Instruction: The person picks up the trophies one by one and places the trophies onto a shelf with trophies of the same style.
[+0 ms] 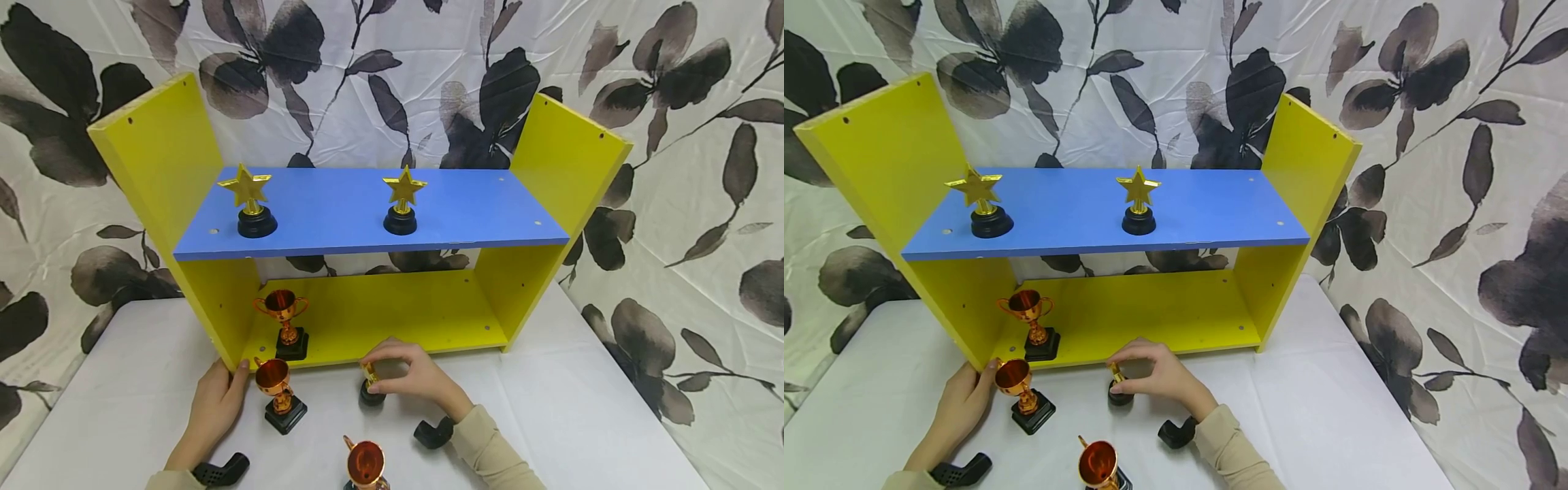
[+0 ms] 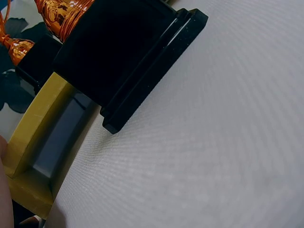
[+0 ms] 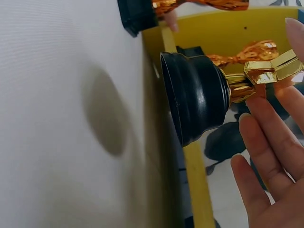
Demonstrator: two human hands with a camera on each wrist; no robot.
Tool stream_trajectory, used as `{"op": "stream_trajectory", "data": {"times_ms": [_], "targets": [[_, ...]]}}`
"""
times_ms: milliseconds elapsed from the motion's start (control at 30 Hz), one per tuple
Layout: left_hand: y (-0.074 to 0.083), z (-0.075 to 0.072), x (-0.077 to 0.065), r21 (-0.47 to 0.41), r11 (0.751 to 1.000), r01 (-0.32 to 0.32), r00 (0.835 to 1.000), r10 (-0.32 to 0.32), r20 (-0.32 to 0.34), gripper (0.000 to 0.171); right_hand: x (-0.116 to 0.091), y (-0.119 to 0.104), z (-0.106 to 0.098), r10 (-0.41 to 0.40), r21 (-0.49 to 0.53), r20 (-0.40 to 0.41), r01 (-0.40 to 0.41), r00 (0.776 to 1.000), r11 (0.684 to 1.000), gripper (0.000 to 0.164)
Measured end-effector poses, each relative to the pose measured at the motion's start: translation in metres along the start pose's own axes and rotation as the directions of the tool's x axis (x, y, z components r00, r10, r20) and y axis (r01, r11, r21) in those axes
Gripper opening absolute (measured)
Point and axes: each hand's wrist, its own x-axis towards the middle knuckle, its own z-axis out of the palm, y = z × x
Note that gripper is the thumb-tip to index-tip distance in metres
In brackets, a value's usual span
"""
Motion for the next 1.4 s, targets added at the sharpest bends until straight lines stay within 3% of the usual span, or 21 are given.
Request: {"op": "stream_trajectory", "data": {"times_ms": [400,767,1400], "targets": [[0.001,0.000,0.001,-0.013,1.000,-0.013,1.000,0.013,-0.022,0.036,0.003,-0.016,-0.011,-0.070,-0.044,0.004,0.070,0.998,0.997,0.036],[-0.002,0.001,0.000,-0.017,1.000,-0.012,1.000,0.011,-0.019,0.035,0.000,0.004,-0.017,-0.069,-0.049,-0.012,0.068,0.998,0.996,0.037],[0.000,0.001,0.000,-0.002,1.000,0.006,1.000,-0.006,-0.009,0.037,0.000,-0.016,-0.027,-0.124,-0.085,-0.026,0.121,0.992,0.989,0.038]]}}
